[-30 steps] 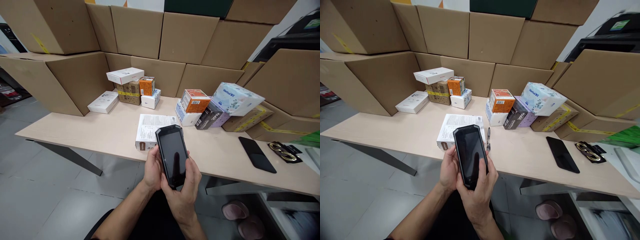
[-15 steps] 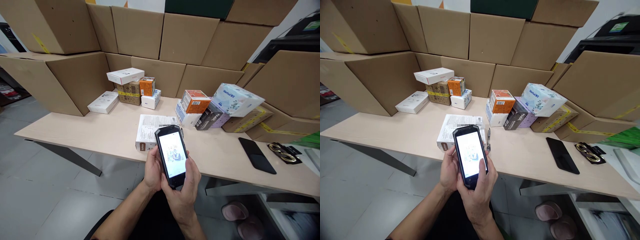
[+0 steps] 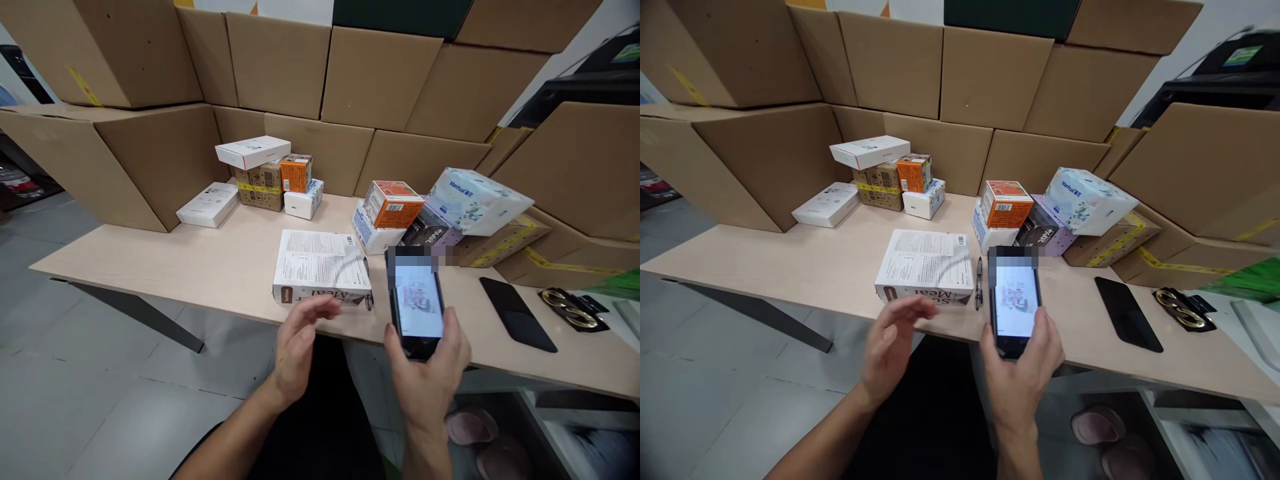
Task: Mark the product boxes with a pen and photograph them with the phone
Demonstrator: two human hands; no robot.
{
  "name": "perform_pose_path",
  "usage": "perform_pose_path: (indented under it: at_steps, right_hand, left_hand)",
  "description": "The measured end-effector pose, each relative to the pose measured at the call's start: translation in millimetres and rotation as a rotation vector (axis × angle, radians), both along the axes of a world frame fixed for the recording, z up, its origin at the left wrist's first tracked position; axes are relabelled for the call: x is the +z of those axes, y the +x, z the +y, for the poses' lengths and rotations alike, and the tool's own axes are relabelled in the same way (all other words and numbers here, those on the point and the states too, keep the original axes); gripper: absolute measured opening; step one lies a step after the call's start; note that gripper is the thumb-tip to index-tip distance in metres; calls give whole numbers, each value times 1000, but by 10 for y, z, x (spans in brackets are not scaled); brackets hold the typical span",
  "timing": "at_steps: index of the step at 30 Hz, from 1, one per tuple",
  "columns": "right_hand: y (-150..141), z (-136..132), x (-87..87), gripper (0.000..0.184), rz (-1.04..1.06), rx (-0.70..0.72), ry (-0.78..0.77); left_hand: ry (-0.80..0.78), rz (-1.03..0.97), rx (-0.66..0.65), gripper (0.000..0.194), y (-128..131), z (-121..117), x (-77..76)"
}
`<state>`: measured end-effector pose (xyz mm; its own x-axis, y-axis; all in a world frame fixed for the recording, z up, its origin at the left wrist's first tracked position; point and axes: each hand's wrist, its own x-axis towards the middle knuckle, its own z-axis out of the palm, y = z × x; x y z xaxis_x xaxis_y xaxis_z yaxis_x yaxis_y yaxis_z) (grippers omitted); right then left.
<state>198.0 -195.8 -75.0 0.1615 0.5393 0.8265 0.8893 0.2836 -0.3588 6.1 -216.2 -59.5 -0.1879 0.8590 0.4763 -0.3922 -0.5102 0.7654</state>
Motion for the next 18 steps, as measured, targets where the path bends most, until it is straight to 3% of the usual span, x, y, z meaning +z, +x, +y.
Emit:
perform_pose_path:
  at_steps: [3, 5, 7, 10, 13, 16, 18]
  right_hand:
    - [295, 128, -51, 80, -70, -76, -69]
    - [450, 189, -95, 76, -93, -108, -128]
    - [560, 230, -130, 76, -95, -125, -199]
    - [664, 265, -160, 78, -80, -104, -288]
    - [738, 281, -176, 79, -72, -75, -356]
    - [765, 276, -172, 81, -128, -94, -380]
    - [717, 261, -135, 80, -173, -80, -322]
  left_hand:
    - [278, 360, 397, 32, -398, 69, 18]
    - [269, 563, 516, 39, -687, 157, 91]
    - [127, 776, 531, 45, -934, 243, 170]
    - [-72, 1014, 398, 54, -1158, 323, 219]
    - [-72, 1211, 351, 65, -1215, 346, 160]
    - [-23, 1345, 442, 75, -1171, 340, 75]
    - [-76, 1324, 481, 78, -1116, 321, 45]
